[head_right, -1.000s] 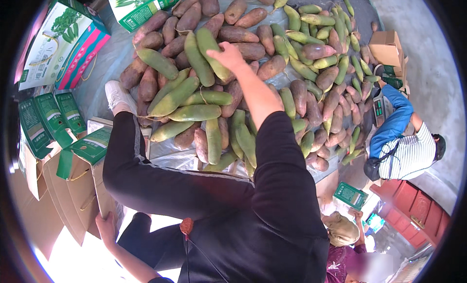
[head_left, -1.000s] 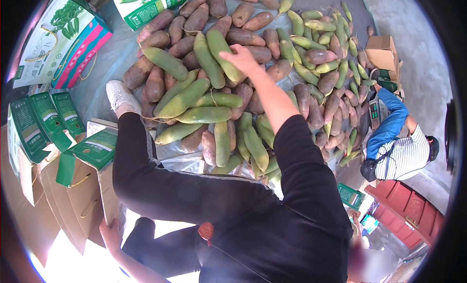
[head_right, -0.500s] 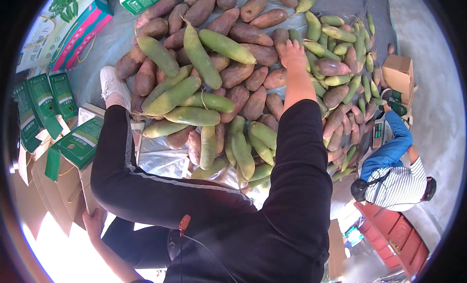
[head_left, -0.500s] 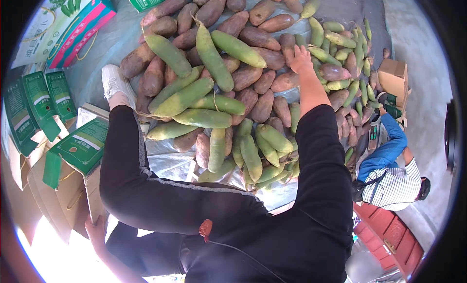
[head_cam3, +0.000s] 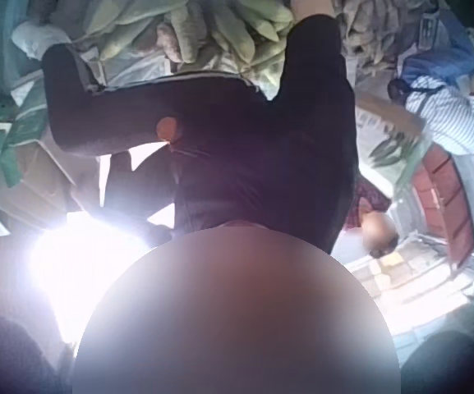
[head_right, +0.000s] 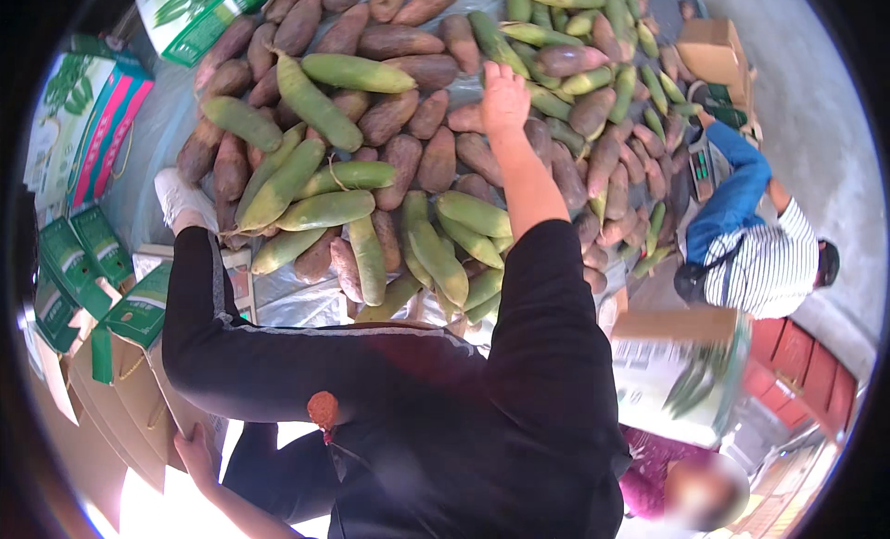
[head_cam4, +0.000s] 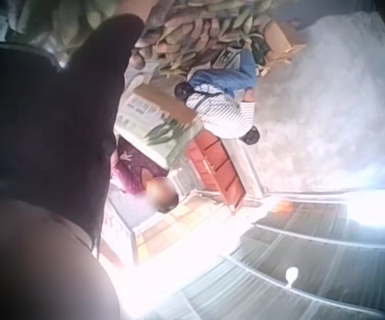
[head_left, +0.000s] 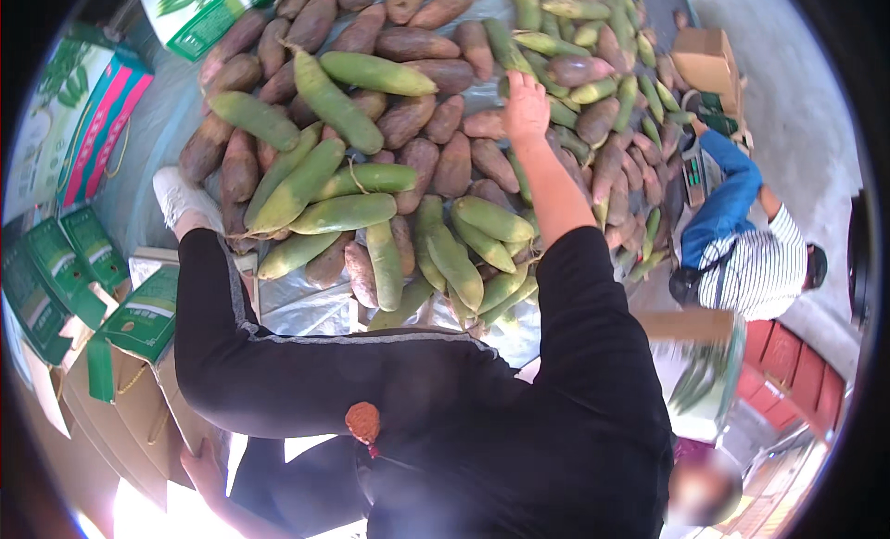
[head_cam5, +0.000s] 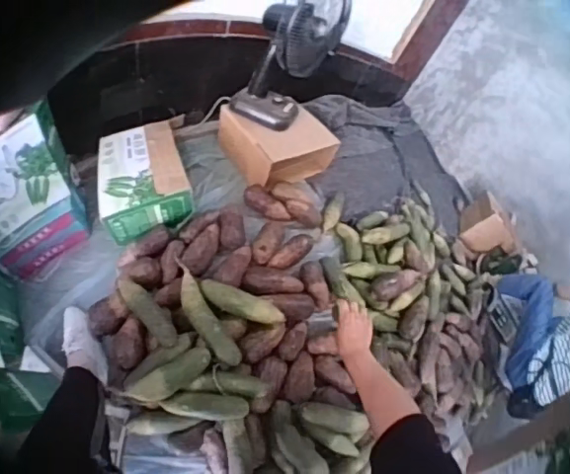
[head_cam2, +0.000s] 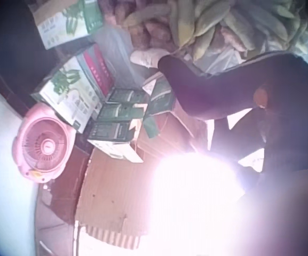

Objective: Sorting produce on the floor and packing them into cardboard boxes while weighing them.

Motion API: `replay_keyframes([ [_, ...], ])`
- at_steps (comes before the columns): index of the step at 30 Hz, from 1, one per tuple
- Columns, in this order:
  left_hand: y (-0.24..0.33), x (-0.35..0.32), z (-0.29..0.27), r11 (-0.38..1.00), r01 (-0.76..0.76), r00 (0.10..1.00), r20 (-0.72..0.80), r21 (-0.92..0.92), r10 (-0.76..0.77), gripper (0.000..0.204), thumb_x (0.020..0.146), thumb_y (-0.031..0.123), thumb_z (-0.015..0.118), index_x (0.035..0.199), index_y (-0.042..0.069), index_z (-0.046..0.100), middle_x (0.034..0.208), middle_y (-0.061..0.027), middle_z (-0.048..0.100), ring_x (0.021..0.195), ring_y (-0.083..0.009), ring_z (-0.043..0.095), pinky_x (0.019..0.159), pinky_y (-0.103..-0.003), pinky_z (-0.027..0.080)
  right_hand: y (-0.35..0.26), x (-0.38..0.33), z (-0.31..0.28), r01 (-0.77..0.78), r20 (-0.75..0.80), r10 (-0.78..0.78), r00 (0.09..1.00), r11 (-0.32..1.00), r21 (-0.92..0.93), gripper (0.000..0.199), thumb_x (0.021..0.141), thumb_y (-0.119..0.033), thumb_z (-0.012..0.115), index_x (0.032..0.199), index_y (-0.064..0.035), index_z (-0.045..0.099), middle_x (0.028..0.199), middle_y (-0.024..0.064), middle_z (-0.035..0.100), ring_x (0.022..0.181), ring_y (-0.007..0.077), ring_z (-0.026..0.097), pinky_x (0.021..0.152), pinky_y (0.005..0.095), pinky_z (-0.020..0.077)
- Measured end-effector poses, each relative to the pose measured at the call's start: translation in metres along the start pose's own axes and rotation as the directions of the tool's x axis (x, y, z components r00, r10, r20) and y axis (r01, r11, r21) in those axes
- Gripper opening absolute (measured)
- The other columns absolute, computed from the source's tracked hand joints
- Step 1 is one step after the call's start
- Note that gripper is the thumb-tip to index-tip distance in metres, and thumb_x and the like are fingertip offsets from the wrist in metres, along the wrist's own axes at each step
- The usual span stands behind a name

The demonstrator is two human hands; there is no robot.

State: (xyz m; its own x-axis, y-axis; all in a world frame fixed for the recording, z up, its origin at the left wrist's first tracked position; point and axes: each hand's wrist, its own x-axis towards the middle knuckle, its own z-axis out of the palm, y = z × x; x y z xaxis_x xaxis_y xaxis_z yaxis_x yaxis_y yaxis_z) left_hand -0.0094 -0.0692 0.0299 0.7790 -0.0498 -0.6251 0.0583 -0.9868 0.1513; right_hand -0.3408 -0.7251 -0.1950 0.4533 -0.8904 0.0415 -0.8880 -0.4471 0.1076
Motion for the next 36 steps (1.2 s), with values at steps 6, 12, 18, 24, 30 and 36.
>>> replay_keyframes([
  [6,0.009,-0.001,0.007,0.999,-0.021,1.0,-0.011,-0.033,0.021,0.032,0.089,0.007,0.052,0.116,-0.01,0.054,0.106,-0.0187,0.061,0.096,-0.0271,0.059,0.088,-0.038,0.043,-0.07,-0.079,-0.09,0.084,-0.204,0.026,0.979,0.854,0.514,0.05,0.073,-0.019,0.072,0.117,-0.0072,0.052,0.11,0.0142,0.058,0.101,0.0339,0.056,0.084,0.043,0.046],
  [12,0.015,0.0,0.006,0.99,-0.144,0.99,0.001,0.002,0.144,0.03,0.089,0.007,0.052,0.111,-0.011,0.055,0.099,-0.0202,0.062,0.091,-0.0275,0.059,0.086,-0.038,0.042,-0.112,-0.135,-0.108,0.169,-0.156,-0.08,0.985,0.665,0.727,0.029,0.078,-0.022,0.069,0.103,-0.0077,0.062,0.101,0.0111,0.063,0.096,0.0312,0.058,0.082,0.0425,0.0449],
  [18,0.007,0.002,0.008,0.982,-0.186,0.982,0.024,-0.038,0.187,0.028,0.087,0.007,0.052,0.109,-0.012,0.055,0.092,-0.0194,0.063,0.085,-0.0262,0.059,0.082,-0.038,0.043,-0.023,-0.121,-0.022,-0.139,0.037,0.137,0.99,0.895,0.423,0.028,0.078,-0.008,0.061,0.106,-0.0092,0.062,0.107,0.013,0.061,0.104,0.0327,0.057,0.087,0.0414,0.048],
  [24,0.015,-0.004,0.01,0.988,-0.117,0.992,0.034,-0.099,0.121,0.025,0.087,0.004,0.051,0.106,-0.011,0.056,0.088,-0.0148,0.062,0.08,-0.0186,0.055,0.078,-0.034,0.044,0.057,-0.105,0.007,-0.217,0.511,0.281,0.812,0.959,-0.181,0.046,0.081,-0.009,0.056,0.126,-0.0144,0.049,0.128,0.0083,0.05,0.117,0.0303,0.05,0.092,0.0447,0.0476],
  [30,0.022,-0.007,0.013,0.988,-0.082,0.997,0.004,-0.132,0.083,0.025,0.086,0.002,0.051,0.106,-0.012,0.056,0.089,-0.0144,0.062,0.08,-0.0178,0.055,0.078,-0.034,0.044,0.064,-0.089,0.026,0.033,0.639,0.116,0.76,0.976,-0.217,0.054,0.082,-0.009,0.057,0.133,-0.0159,0.043,0.136,0.0029,0.043,0.124,0.0285,0.044,0.095,0.0417,0.0456],
  [36,0.016,0.0,0.01,0.995,-0.095,0.995,0.033,-0.032,0.096,0.028,0.086,0.003,0.05,0.108,-0.012,0.056,0.094,-0.0163,0.064,0.084,-0.0204,0.058,0.082,-0.035,0.043,0.062,-0.082,0.037,0.072,0.684,0.118,0.72,0.967,-0.243,0.051,0.082,-0.011,0.058,0.13,-0.0179,0.045,0.133,0.0045,0.043,0.124,0.028,0.043,0.094,0.0415,0.0455],
])
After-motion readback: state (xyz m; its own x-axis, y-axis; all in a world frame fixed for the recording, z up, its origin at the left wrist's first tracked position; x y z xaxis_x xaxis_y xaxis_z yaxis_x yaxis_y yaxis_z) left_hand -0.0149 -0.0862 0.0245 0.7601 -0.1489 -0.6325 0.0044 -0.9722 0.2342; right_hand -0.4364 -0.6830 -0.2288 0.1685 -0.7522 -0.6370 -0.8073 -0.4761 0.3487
